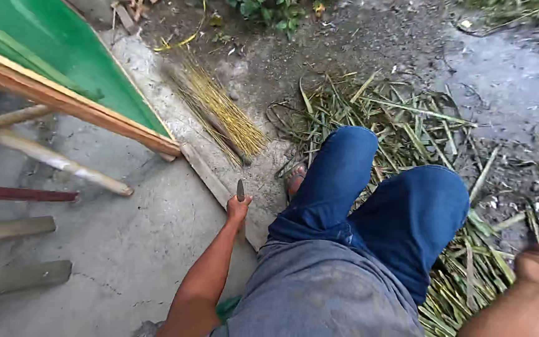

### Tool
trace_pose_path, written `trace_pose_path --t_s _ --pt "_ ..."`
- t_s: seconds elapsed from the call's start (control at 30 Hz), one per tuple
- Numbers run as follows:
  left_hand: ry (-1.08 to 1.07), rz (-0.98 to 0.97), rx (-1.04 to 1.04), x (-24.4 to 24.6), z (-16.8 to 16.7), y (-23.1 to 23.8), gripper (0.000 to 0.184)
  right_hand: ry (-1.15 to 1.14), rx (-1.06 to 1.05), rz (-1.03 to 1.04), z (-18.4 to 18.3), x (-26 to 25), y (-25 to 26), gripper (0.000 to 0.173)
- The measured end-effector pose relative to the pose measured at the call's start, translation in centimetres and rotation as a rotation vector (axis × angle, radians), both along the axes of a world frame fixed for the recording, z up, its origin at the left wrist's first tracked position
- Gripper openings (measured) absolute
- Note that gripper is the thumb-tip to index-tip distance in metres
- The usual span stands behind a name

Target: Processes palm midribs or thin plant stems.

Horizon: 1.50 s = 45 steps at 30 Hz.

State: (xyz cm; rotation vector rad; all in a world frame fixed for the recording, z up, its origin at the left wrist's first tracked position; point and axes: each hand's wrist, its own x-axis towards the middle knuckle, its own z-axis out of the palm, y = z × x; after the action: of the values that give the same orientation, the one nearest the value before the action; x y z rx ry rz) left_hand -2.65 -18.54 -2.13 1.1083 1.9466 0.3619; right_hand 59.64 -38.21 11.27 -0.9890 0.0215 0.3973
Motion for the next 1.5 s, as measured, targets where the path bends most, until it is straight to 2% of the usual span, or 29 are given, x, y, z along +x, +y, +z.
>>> trace_pose_path --t_s 0.17,0.27,0.33,0.43,0.5,0.57,0.67,0.77,0.83,0.93,1.0,1.1,1.23,1.33,1.43,1.5 --pt "-0.169 0.279 0.071 1.1 2.2 6.8 0.04 0.06 -0.15 0.163 -2.8 -5.3 0.9 0.043" --pt "-0.197 0.327 0.169 0.7 3.5 12.5 0.048 0.062 -0.194 0.238 -3.5 -7.2 1.9 0.04" --pt "-0.118 0.324 0.19 -0.2 3.5 15.1 0.056 0.043 -0.204 0.256 -3.6 -7.9 2.4 0.039" --pt "-0.143 0.299 0.124 0.5 3.8 15.8 0.052 0.0 -0.242 0.216 -2.9 -8.5 2.6 0.033" --pt "-0.327 0.242 0.038 2.1 5.3 14.8 0.042 -0.065 -0.3 0.196 -1.8 -9.0 2.6 0.025" --pt "-0.416 0.093 0.008 3.7 7.4 14.2 0.044 -0.188 -0.369 0.219 -0.4 -9.9 3.0 0.016" --pt "-0.241 -0.236 0.078 6.4 12.0 13.5 0.063 -0.425 -0.47 0.36 2.7 -12.2 4.6 0.017" --pt "-0.169 -0.49 0.199 10.2 17.8 11.8 0.085 -0.569 -0.479 0.644 4.9 -15.6 7.7 0.025" --pt "-0.147 -0.668 0.263 13.1 20.9 9.8 0.09 -0.642 -0.486 0.867 5.7 -19.3 10.1 0.032" --pt "-0.056 -0.951 0.366 17.0 23.9 5.4 0.097 -0.717 -0.445 1.119 6.3 -25.2 13.4 0.031" --pt "0.036 -1.133 0.478 19.0 23.7 4.1 0.097 -0.693 -0.342 1.094 5.7 -27.3 15.0 0.024" --pt "0.104 -1.249 0.554 21.1 23.0 3.7 0.098 -0.608 -0.275 0.979 5.0 -26.6 15.5 0.02" --pt "0.093 -1.343 0.618 22.7 22.0 3.9 0.095 -0.449 -0.222 0.887 4.4 -24.4 14.2 0.033" --pt "0.141 -1.378 0.63 23.8 22.1 4.5 0.085 -0.369 -0.191 0.816 5.1 -22.1 13.0 0.038" --pt "0.121 -1.422 0.524 24.7 22.2 4.8 0.083 -0.411 -0.167 0.501 5.3 -18.0 10.9 0.02" --pt "0.112 -1.466 0.415 25.1 21.9 5.0 0.086 -0.453 -0.261 0.303 3.8 -14.3 8.8 0.013"
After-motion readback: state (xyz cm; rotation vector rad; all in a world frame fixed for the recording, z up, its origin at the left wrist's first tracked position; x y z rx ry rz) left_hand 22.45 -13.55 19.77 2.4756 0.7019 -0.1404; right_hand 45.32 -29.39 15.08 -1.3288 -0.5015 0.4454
